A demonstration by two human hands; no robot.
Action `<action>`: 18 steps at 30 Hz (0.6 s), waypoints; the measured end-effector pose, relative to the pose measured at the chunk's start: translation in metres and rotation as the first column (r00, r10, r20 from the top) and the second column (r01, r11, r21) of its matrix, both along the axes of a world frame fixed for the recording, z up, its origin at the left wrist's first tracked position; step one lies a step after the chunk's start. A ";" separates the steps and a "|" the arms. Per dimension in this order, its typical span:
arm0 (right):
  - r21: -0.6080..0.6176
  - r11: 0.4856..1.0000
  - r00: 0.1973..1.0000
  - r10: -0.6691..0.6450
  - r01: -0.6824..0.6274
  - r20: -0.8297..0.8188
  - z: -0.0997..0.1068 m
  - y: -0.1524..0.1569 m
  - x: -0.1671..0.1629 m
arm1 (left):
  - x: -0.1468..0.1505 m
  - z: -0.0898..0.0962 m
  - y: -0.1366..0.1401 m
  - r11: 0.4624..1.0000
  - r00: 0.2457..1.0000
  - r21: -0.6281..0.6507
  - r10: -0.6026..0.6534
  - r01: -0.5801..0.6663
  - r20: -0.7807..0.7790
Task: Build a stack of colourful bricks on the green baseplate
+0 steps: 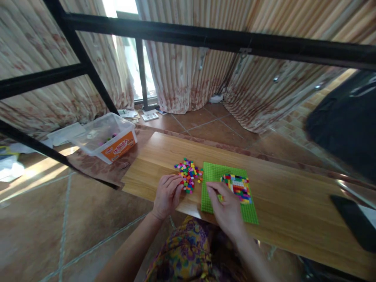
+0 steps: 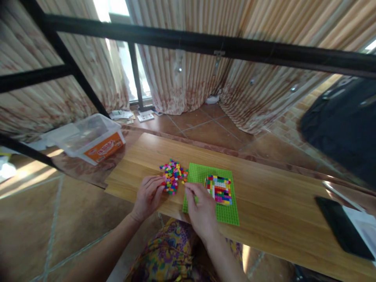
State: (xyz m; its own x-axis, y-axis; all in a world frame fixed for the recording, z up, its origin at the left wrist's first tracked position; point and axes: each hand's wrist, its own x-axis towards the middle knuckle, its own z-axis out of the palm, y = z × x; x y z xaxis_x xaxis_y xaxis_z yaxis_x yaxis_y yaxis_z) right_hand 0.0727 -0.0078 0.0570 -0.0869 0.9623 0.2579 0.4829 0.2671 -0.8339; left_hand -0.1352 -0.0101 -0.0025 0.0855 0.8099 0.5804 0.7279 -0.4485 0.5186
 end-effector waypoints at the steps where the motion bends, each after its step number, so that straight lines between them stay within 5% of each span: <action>1: -0.028 0.998 0.998 0.061 -0.061 -0.010 -0.001 -0.002 -0.012 | 0.000 0.000 0.000 1.000 1.000 0.005 0.000 0.000 0.003; 11: -0.222 0.972 0.988 0.047 -0.079 -0.145 -0.020 0.010 -0.061 | -0.001 0.000 -0.001 0.999 1.000 0.036 -0.002 0.002 0.018; 18: -0.219 0.971 0.971 0.042 -0.096 -0.236 -0.021 0.009 -0.068 | -0.001 0.000 -0.002 1.000 1.000 0.019 -0.022 0.021 0.023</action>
